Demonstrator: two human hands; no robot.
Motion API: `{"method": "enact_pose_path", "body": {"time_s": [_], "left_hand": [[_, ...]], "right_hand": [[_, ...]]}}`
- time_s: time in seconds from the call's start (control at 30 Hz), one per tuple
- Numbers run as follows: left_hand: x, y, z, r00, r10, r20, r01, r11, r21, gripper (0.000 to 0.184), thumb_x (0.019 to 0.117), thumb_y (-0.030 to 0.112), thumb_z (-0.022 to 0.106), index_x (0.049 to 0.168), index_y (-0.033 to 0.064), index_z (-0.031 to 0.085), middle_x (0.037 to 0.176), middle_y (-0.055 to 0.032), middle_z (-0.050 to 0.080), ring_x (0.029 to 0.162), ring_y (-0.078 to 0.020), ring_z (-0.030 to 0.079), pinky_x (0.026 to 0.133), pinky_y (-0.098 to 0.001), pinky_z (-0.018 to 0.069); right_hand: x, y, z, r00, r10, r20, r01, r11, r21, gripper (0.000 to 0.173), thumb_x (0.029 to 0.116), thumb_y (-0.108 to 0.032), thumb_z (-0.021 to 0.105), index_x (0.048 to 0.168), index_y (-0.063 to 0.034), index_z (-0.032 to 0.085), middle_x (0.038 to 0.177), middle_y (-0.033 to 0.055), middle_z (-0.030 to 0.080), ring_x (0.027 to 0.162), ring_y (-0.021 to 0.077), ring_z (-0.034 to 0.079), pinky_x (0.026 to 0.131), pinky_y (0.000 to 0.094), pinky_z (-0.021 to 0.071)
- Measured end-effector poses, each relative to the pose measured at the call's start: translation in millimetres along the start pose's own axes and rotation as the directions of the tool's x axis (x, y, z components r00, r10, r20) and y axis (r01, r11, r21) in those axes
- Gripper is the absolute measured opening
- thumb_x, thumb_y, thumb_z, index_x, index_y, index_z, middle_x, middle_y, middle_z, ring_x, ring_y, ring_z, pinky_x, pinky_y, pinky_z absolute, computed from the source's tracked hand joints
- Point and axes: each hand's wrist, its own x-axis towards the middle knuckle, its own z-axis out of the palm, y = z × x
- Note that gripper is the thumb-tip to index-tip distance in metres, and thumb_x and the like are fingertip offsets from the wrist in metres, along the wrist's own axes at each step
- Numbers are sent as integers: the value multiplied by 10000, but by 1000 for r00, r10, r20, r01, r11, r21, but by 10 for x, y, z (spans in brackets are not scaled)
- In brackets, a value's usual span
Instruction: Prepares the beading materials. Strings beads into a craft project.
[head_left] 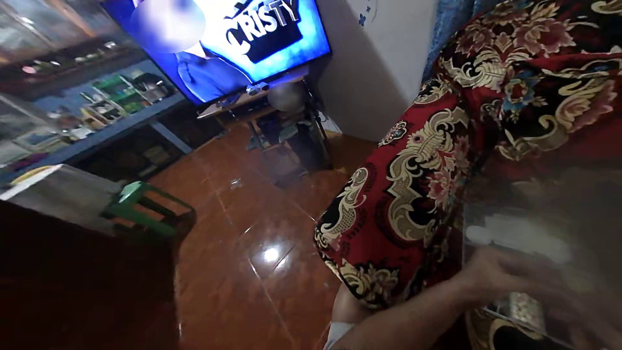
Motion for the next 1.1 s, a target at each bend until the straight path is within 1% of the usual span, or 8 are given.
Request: {"method": "enact_pose_path", "body": {"time_s": [0.17, 0.33, 0.47, 0.57, 0.63, 0.8, 0.93, 1.1], "left_hand": [[17, -59, 1, 996, 87, 4, -87, 996, 32, 150, 943, -69, 598, 1037, -122, 703, 1054, -151, 711, 881, -128, 690, 836, -299, 584], [14, -42, 41, 998, 59, -3, -58, 998, 22, 159, 961, -54, 580, 1047, -131, 689, 1096, -158, 687, 938, -152, 684, 863, -327, 586], [9, -33, 80, 999, 40, -18, -40, 999, 3, 151, 960, -47, 584, 1042, -122, 687, 1099, -139, 679, 931, -136, 677, 849, -314, 586], [-3, 13, 111, 997, 48, -66, -47, 999, 8, 127, 945, -51, 606, 1031, -114, 674, 1042, -113, 689, 886, -102, 675, 822, -288, 585], [-10, 19, 120, 996, 55, -76, -56, 998, 1, 119, 943, -53, 610, 1036, -105, 663, 999, -92, 697, 856, -91, 676, 807, -286, 587], [-21, -7, 105, 995, 84, -51, -84, 996, 2, 101, 953, -36, 583, 1010, -54, 664, 1006, -35, 689, 862, -60, 668, 783, -256, 583], [-34, 30, 116, 996, 49, -72, -47, 998, 39, 107, 987, 1, 542, 1013, -17, 645, 1019, -8, 667, 901, -49, 655, 806, -250, 573], [-36, 40, 130, 994, 3, -106, -5, 1000, -26, 132, 1029, 31, 476, 1056, 25, 605, 984, 2, 682, 834, -84, 680, 750, -280, 601]], "right_hand": [[8, -14, -10, 997, 65, -38, -63, 996, 57, 81, 1006, -89, 618, 1011, -78, 698, 835, -82, 765, 624, 27, 694, 591, 215, 602], [8, -53, -25, 998, 65, -7, -65, 994, 88, 124, 1016, -66, 582, 987, -116, 692, 819, -99, 757, 596, 9, 668, 551, 196, 575], [-2, -72, -32, 997, 79, -8, -78, 992, 103, 127, 1004, -40, 582, 984, -99, 692, 815, -88, 759, 592, 5, 665, 549, 195, 573], [8, -210, 53, 991, 116, -69, -111, 991, 76, 127, 984, 14, 574, 965, -67, 670, 793, -97, 751, 609, -9, 676, 565, 168, 577], [-10, -123, -28, 994, 96, -43, -93, 994, 55, 109, 997, -27, 592, 1009, -59, 696, 821, -77, 763, 626, 15, 687, 576, 188, 588], [-37, -172, 58, 987, 111, -119, -109, 994, 24, 102, 970, -76, 619, 992, -81, 718, 765, -51, 742, 525, 13, 626, 489, 170, 537], [-10, -156, 54, 988, 132, -82, -126, 990, 69, 104, 976, -96, 625, 1005, -60, 718, 778, -26, 739, 531, 32, 629, 495, 190, 546], [-6, -159, 36, 989, 147, -29, -142, 982, 127, 108, 996, -95, 615, 1026, -45, 707, 801, -5, 748, 569, 59, 668, 523, 209, 575]]}}
